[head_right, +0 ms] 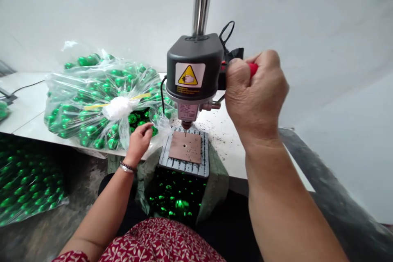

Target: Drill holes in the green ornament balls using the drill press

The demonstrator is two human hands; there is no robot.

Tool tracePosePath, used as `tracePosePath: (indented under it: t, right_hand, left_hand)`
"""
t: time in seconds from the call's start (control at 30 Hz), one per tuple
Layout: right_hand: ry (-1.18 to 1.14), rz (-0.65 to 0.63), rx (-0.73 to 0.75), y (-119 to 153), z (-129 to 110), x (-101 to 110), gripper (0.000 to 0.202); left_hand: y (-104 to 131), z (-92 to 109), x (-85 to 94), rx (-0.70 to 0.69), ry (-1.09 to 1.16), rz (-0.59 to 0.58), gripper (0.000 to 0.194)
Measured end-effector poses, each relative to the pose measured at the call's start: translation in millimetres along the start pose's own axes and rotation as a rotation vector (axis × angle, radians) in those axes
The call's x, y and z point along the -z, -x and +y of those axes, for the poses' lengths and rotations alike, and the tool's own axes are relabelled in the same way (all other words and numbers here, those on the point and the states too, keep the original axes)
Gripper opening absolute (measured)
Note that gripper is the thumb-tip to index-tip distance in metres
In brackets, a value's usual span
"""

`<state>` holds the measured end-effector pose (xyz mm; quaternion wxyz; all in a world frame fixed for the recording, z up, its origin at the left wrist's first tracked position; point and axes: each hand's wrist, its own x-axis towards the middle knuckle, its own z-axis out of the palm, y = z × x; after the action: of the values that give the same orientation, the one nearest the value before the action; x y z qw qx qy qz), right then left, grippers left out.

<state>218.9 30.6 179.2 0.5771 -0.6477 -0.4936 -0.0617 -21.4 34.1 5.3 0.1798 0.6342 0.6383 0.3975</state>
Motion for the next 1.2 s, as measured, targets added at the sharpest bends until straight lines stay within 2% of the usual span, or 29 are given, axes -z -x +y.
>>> tracePosePath:
  t: [0.03,0.1,0.17,0.27,0.37,0.43,0.5,0.57,0.6,0.7,0.77,0.83,0.97,1.2]
  right_hand:
    - [-0.004,0.0,0.005,0,0,0,0.019]
    - [-0.012,-0.006,0.019,0,1,1,0.019]
    - [-0.014,-0.021,0.037,0,3,1,0.02]
    - [0.001,-0.037,0.055,0,4,1,0.023]
    - [-0.009,-0.022,0.064,0,5,0,0.025]
    - [-0.018,-0.005,0.082,1,7,0,0.028]
    - [-0.025,0.008,0.106,0,8,-1,0.031]
    - [-0.045,0.021,0.124,0,10,-2,0.034]
    - [-0.058,0.025,0.124,0,10,-2,0.034]
    - [-0.088,0.016,0.091,0,10,-2,0.03]
    - [-0.109,-0.003,0.079,0,8,-1,0.026]
    - [-0.132,-0.02,0.076,1,7,1,0.023]
    - [-0.131,-0.041,0.065,2,4,2,0.021]
    - [-0.182,-0.029,0.102,2,9,1,0.023]
  left_hand:
    - [-9,-5,-0.9,0.05,-0.125,0.01,0.033]
    - [-24,-11,-3.2,0.14,-0.325,-0.088,0.04]
    - [-31,-14,-6.6,0.185,-0.43,-0.189,0.047]
    - [-30,-16,-13.5,0.158,-0.454,-0.27,0.05]
    - [-26,-19,-18.3,0.098,-0.368,-0.339,0.052]
    - [-23,-20,-17.0,0.089,-0.25,-0.279,0.049]
    - [-19,-16,-11.9,0.131,-0.059,-0.146,0.046]
    - [-13,-7,-5.5,0.209,0.274,-0.055,0.05]
    - [-9,-2,-2.9,0.254,0.484,-0.064,0.053]
    - [3,17,-1.4,0.366,1.045,-0.274,0.054]
    - [10,28,-6.0,0.441,1.221,-0.428,0.053]
    - [15,34,-13.0,0.492,1.291,-0.502,0.054]
    - [19,37,-27.1,0.457,1.214,-0.489,0.058]
    - [15,37,-44.6,0.074,0.476,-0.313,0.056]
